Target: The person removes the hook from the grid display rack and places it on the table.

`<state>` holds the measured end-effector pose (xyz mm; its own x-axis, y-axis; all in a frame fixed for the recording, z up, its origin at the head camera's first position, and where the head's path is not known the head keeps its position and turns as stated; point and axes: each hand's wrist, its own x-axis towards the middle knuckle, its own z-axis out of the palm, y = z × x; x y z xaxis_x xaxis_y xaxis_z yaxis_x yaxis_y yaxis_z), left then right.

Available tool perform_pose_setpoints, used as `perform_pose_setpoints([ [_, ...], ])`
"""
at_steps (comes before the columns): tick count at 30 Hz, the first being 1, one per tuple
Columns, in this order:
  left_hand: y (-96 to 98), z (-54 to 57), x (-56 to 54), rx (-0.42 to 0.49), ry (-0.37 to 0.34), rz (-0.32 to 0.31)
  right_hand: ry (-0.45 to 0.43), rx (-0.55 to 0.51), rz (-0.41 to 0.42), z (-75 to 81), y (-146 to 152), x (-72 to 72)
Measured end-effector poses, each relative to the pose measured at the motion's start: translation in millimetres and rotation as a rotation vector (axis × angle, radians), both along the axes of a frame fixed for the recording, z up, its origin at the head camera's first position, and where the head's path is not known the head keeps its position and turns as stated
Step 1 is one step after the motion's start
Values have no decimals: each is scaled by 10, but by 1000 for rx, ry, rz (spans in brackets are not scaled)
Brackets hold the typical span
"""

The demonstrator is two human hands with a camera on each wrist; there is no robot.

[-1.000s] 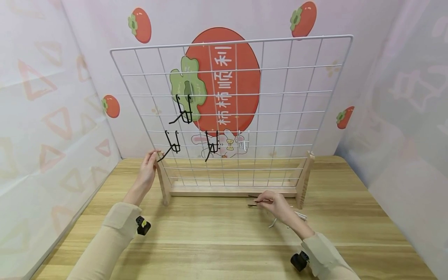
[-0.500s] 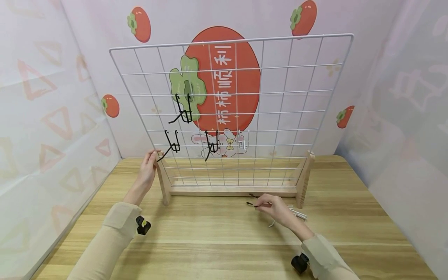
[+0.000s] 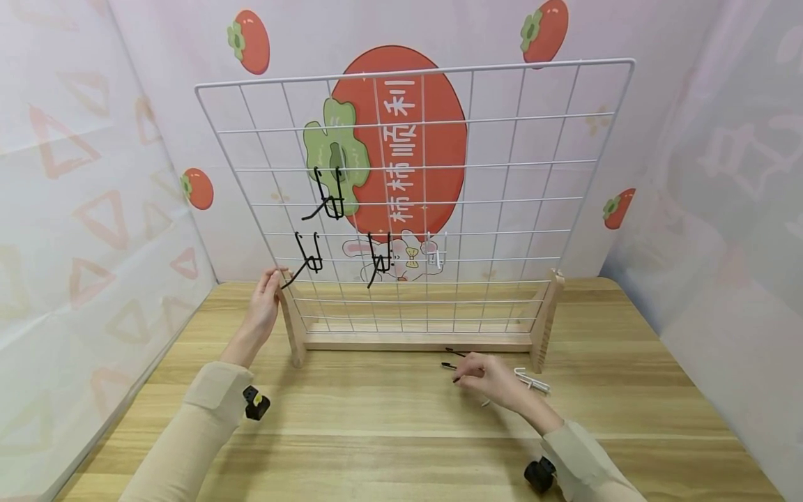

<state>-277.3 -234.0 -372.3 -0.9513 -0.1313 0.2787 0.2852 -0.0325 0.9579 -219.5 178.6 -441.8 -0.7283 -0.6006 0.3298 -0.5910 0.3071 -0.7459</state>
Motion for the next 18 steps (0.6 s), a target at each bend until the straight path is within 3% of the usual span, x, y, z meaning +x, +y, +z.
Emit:
perform_pose_setpoints([
  [11,13,34,9,9,-11,-5,-35,128,-77,-1,-23,90],
  [18,78,169,118,23,-46,-1,-35,190,-72,-17,-30,123],
])
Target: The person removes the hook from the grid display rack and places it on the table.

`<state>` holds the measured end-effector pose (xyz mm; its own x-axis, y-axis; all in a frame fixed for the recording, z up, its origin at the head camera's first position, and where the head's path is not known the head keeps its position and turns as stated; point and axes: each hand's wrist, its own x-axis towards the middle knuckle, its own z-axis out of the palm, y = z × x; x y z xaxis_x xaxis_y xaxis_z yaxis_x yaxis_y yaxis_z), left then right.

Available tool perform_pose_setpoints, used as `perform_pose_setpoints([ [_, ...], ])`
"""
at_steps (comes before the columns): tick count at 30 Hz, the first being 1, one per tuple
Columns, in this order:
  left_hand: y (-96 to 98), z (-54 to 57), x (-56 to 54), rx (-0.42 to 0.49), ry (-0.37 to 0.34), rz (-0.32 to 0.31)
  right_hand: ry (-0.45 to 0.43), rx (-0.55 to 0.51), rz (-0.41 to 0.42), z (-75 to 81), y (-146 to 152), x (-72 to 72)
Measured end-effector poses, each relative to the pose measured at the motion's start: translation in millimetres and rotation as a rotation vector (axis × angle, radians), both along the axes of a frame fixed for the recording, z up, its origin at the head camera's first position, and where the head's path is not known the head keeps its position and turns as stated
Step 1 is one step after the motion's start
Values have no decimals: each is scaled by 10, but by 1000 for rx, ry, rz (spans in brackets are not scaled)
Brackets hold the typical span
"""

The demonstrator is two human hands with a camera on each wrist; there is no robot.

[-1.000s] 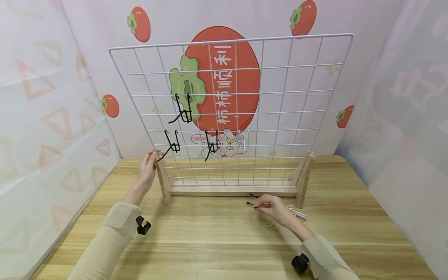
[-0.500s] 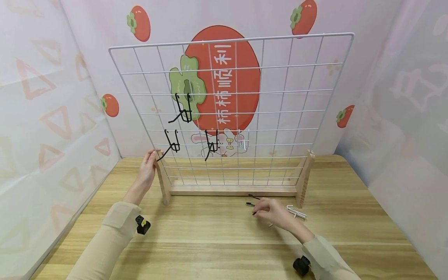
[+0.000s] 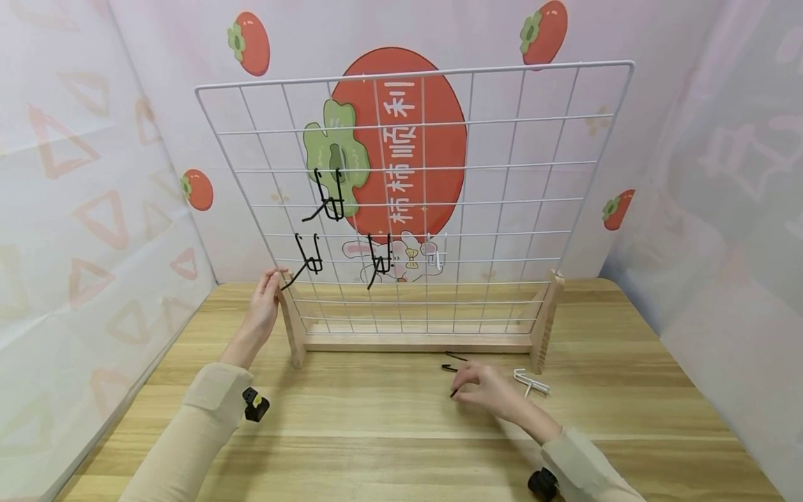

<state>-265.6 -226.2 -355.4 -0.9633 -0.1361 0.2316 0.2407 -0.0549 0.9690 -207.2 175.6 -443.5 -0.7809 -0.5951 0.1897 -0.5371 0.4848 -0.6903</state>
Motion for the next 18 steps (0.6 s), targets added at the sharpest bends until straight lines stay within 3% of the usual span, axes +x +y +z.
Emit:
perform_pose_setpoints([
  [7,22,36,44,-12,-2,-3,95,46,15,-38,-16,17],
  [18,-13,-20,-13,6,0,-3,76,94,8,-33,-13,46],
])
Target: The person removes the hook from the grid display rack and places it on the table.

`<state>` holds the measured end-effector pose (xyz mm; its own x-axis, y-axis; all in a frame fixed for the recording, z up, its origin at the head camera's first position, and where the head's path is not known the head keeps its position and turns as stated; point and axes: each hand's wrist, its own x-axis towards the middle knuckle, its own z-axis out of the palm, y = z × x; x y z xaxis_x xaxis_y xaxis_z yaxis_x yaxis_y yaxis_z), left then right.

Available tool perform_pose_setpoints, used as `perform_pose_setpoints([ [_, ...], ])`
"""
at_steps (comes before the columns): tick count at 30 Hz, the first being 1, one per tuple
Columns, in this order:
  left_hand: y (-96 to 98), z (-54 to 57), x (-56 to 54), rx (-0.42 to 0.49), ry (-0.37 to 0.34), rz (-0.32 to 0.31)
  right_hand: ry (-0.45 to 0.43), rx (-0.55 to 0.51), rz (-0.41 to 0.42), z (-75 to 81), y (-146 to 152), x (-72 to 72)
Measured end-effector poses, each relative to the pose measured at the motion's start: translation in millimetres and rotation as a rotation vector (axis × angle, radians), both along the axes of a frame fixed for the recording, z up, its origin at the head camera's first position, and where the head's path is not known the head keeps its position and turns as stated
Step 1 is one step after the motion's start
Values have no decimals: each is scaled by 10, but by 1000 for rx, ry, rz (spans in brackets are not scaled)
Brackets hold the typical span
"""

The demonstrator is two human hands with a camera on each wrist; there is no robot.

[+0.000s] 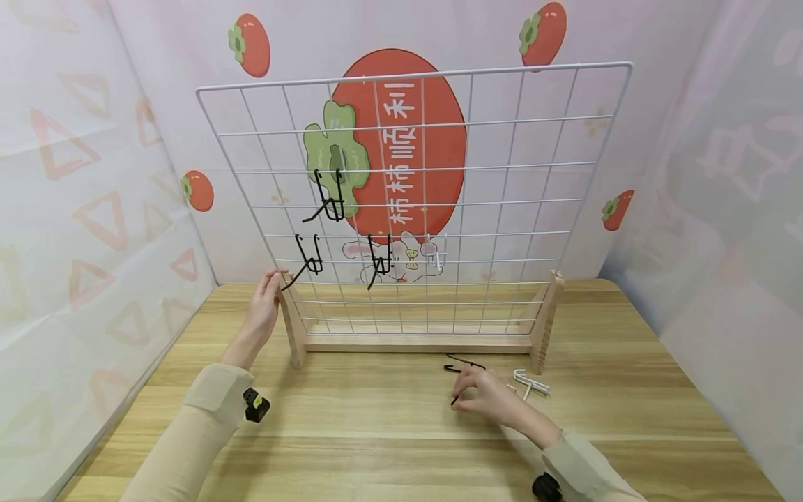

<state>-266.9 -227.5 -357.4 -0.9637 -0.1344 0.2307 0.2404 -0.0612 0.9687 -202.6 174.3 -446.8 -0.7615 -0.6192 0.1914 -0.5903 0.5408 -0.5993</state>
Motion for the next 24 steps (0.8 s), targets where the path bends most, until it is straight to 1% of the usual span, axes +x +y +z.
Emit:
perform_pose_setpoints([
  [5,-42,-96,-78,10,19,7,3,5,16,-1,-2,9],
  [12,-43,-132,-99,-17,43,22,-6,-5,47,-3,-5,25],
  [13,-41,-131,-99,-17,42,23,-8,-16,49,-4,-5,23],
  [16,-40,-126,-99,-15,31,26,41,-39,40,-19,-3,3],
  [19,-39,-109,-88,-5,11,23,68,-58,20,-18,0,-18],
  [22,-31,-72,-60,6,-7,15,85,-70,11,4,5,-30],
  [24,-11,-27,-22,2,-13,10,101,-84,8,35,2,-29],
])
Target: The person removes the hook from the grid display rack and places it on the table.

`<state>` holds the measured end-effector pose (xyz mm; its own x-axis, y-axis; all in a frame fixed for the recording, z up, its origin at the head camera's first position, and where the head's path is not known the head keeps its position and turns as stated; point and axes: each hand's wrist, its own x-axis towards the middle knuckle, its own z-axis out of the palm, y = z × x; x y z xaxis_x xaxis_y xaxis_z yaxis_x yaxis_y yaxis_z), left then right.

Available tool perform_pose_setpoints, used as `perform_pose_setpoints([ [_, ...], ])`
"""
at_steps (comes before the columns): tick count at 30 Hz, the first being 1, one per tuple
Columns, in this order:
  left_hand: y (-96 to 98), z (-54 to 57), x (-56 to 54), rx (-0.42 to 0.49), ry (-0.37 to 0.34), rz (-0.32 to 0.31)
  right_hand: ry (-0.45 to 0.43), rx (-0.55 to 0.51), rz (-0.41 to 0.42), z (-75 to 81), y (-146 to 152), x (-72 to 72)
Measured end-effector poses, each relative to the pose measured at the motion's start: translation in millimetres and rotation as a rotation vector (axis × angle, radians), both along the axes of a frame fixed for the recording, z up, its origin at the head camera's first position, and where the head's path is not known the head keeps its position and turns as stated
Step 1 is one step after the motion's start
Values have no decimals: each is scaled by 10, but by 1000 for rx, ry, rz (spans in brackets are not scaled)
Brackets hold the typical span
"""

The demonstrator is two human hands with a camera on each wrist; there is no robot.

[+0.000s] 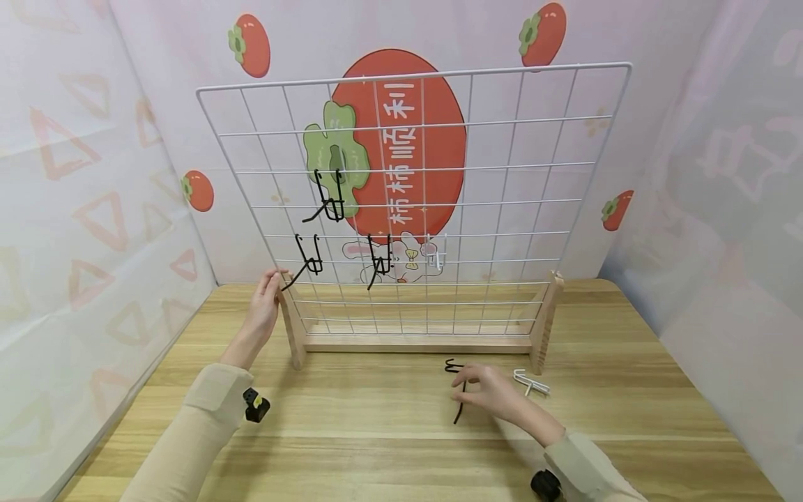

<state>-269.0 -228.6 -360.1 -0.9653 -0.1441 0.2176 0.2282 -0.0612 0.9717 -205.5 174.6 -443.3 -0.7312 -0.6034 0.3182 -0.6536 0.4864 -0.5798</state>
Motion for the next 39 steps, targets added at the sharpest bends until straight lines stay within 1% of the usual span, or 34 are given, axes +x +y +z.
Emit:
perform_pose_setpoints([
  [5,46,79,70,-14,5,-3,65,-39,-4,93,-25,-1],
  [9,51,82,75,-8,12,-5,109,-73,5,161,-43,-11],
  [11,47,79,70,-8,8,-8,116,-86,10,199,-48,-17],
  [13,18,24,29,-12,18,-10,118,-93,14,240,-53,-22],
  [18,-48,-108,-70,-31,50,-7,193,-130,53,358,-72,-51],
  [20,-50,-110,-72,-32,44,-5,237,-147,72,408,-80,-68],
  [23,-49,-104,-64,-28,33,-4,263,-155,78,495,-89,-81],
  [27,-41,-95,-54,-23,34,-6,262,-174,94,622,-89,-92],
  [30,-39,-92,-49,-30,36,-5,279,-173,69,702,-81,-105],
  [35,-34,-94,-52,-23,41,-3,319,-164,-4,816,-65,-123],
  [39,-35,-98,-58,-18,48,-7,343,-181,-52,915,-72,-129],
])
